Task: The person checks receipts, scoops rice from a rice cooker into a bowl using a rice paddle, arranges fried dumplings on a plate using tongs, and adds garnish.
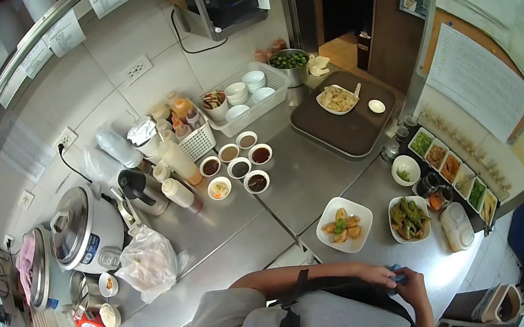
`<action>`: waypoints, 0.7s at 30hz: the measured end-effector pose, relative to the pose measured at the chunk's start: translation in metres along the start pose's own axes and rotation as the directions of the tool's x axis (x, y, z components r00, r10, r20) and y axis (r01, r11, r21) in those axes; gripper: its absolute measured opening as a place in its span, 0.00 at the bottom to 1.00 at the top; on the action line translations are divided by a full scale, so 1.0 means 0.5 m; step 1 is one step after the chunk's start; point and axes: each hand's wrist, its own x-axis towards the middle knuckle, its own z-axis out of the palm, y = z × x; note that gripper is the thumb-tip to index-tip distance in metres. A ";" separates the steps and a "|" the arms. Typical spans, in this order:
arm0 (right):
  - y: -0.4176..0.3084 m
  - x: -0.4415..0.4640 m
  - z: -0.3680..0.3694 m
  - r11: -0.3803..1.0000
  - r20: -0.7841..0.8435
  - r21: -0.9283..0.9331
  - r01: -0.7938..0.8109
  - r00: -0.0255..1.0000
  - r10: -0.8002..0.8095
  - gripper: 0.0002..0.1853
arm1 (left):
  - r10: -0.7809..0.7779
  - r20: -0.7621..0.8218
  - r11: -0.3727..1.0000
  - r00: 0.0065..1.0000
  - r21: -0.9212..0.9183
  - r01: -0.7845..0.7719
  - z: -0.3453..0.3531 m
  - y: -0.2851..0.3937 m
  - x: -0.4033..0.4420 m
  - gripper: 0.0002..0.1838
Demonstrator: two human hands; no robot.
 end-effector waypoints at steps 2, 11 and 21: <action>-0.009 0.000 0.009 0.998 -0.020 -0.015 -0.058 0.998 0.058 0.14 | 0.114 0.074 0.993 0.991 0.029 -0.117 -0.008 -0.069 0.015 0.25; 0.042 0.009 -0.009 0.960 0.022 -0.194 -0.203 0.977 0.211 0.12 | 0.107 -0.143 0.994 0.984 0.012 -0.106 0.002 -0.008 -0.062 0.16; 0.044 0.027 -0.066 0.902 0.339 -0.212 -0.376 0.837 0.429 0.24 | -0.104 -0.865 0.994 0.490 -0.097 0.040 -0.007 -0.003 -0.283 0.19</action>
